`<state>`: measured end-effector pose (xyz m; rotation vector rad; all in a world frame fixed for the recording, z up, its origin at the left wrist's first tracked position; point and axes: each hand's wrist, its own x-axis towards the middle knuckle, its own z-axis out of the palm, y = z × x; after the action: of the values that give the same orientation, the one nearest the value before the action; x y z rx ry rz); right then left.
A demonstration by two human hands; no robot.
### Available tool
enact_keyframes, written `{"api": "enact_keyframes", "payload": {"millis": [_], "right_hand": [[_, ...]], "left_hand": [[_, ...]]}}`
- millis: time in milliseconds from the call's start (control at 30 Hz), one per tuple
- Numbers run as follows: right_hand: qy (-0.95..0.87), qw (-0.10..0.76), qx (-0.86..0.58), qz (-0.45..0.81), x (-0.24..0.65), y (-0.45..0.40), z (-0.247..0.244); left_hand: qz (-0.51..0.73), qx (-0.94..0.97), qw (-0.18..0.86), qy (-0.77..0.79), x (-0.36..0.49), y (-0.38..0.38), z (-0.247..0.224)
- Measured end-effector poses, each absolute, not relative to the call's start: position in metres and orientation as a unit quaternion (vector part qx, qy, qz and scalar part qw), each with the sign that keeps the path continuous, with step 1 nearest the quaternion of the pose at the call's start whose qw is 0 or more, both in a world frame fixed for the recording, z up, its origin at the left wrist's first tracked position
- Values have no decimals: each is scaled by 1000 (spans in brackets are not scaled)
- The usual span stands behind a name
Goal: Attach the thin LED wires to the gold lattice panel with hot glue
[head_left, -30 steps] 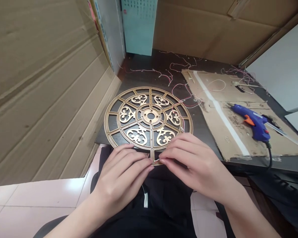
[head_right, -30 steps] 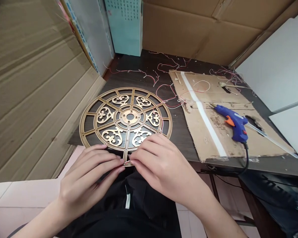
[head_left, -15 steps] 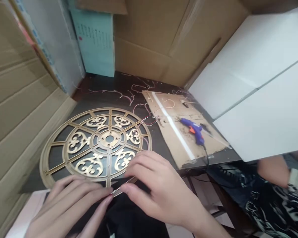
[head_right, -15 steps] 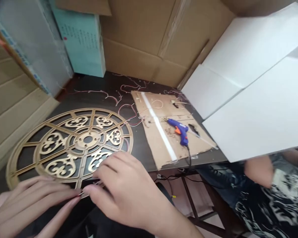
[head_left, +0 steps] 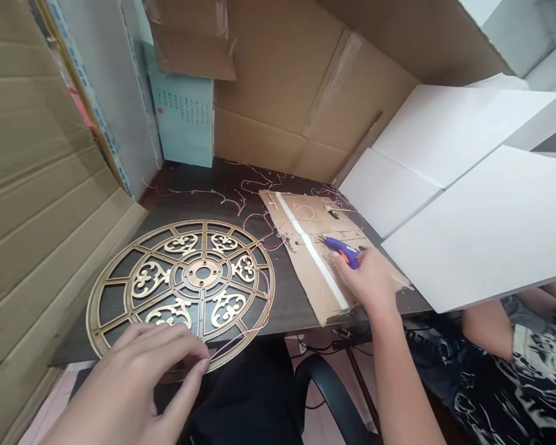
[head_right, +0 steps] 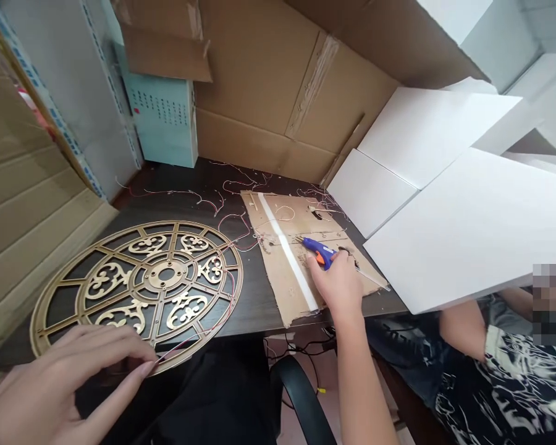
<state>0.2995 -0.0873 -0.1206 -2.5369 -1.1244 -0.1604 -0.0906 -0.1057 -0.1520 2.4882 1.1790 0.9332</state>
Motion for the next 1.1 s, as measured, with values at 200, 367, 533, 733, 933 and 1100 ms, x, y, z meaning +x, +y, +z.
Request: {"api": "enact_keyframes", "payload": {"millis": [200,367,533,733,933,1100], "right_hand": [[-359,164,-917,-62,296,-87,-127],[-355,195,-909,-100,300,-88,-140],[-347,217,-903,-128,313,-88,-148],[-434,310,-805,-258,283,-101,-143],[-620,374,-652,-226,207,-137,-130],[-603,382,-670,-203,210,-139,-129]], "left_hand": [[196,860,231,410,-89,-100,-120],[159,859,316,369,-94,-93,-110],[162,867,308,358,-98,-95,-112],[157,873,300,352,-99,-97,-110],[182,883,287,326,-98,-97,-113],[195,880,270,339,-98,-98,-117]]}}
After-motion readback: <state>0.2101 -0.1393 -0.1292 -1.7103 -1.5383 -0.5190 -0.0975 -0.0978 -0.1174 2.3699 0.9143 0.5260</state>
